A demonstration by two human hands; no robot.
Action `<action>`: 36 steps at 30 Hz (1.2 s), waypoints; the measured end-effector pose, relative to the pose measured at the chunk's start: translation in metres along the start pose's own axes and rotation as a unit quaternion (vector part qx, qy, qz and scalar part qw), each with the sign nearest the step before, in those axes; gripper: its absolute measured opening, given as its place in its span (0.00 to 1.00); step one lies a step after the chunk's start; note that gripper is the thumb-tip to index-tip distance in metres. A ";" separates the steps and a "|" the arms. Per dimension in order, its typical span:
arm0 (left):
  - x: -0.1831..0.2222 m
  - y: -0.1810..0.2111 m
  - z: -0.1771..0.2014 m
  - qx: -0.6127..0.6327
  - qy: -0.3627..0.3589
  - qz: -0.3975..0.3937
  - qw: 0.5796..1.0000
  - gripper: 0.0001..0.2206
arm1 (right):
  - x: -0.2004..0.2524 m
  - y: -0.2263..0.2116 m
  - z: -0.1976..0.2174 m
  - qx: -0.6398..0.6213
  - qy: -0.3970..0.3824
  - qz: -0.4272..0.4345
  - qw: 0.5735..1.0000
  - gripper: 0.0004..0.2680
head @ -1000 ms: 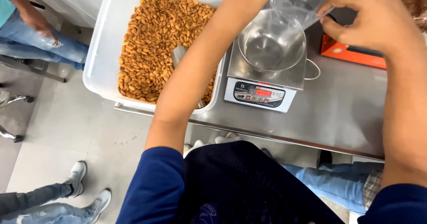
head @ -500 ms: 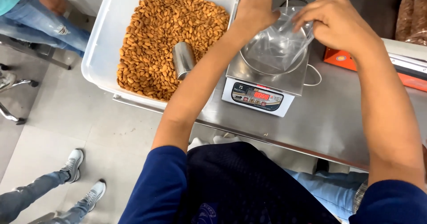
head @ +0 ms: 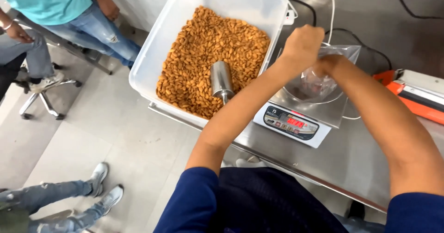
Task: The person scoops almonds from a large plastic bin and puts them into bags using a metal scoop, then places the bags on a scale and seals them.
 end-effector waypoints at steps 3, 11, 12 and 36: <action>-0.005 -0.001 -0.018 -0.008 0.028 -0.019 0.999 0.05 | -0.011 -0.013 -0.035 -0.005 -0.021 0.028 0.999 0.18; -0.002 0.001 -0.017 0.001 -0.004 0.011 1.000 0.05 | -0.005 0.001 -0.095 -0.008 -0.059 0.057 0.997 0.21; -0.002 -0.001 -0.018 -0.007 -0.023 0.024 0.999 0.05 | -0.002 0.006 -0.098 -0.007 -0.061 0.059 0.996 0.21; -0.021 0.024 -0.005 -0.076 -0.003 0.012 0.997 0.08 | 0.046 0.045 -0.110 -0.269 -0.267 -0.156 0.912 0.12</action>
Point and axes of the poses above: each hand's wrist, its own x-axis away from the middle knuckle, its own z-axis out of the back of the hand, y = z × x, the point moved 9 cm from there along -x, towards the middle knuckle, and after that the axes turned 13 degrees about -y, right-handed, at the moved point
